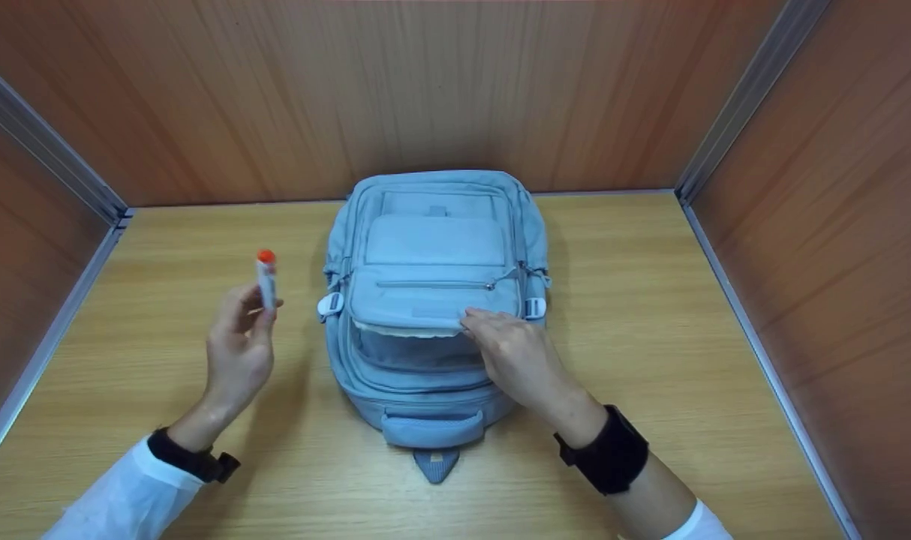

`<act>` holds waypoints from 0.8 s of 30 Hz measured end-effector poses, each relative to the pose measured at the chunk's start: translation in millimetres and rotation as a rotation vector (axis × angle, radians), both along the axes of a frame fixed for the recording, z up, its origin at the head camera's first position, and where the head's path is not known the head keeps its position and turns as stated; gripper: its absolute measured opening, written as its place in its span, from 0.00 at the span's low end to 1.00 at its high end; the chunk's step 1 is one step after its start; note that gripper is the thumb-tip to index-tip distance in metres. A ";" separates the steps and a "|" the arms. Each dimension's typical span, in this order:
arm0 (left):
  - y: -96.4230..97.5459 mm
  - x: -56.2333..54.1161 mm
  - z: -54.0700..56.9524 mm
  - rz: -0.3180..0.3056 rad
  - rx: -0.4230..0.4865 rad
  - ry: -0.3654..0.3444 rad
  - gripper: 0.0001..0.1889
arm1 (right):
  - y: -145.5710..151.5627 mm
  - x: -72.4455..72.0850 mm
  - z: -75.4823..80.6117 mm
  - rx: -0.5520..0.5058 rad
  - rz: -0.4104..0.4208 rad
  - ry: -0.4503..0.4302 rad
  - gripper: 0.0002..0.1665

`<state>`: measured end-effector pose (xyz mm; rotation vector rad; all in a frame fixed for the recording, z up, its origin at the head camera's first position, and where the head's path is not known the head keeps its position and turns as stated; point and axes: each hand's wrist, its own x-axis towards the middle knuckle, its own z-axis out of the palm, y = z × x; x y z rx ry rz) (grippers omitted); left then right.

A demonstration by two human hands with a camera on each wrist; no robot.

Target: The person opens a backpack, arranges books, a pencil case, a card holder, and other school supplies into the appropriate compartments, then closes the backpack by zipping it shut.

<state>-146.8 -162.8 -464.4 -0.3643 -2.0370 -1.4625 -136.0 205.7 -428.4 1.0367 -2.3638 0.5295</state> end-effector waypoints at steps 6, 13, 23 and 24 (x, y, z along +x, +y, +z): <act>36.5 14.0 -10.1 -0.114 -0.307 0.356 0.22 | -0.6 -1.0 3.3 -0.008 -0.036 -0.009 0.23; 66.0 18.9 -22.7 -0.196 -0.618 0.390 0.24 | -0.5 -2.6 7.2 -0.033 -0.032 0.004 0.24; 88.5 -13.0 -35.8 -0.065 -0.785 0.468 0.14 | -1.7 -1.2 7.4 -0.037 -0.009 0.020 0.22; 88.7 -15.5 -32.8 -0.037 -0.813 0.481 0.11 | -7.6 3.8 16.0 -0.054 -0.008 0.025 0.16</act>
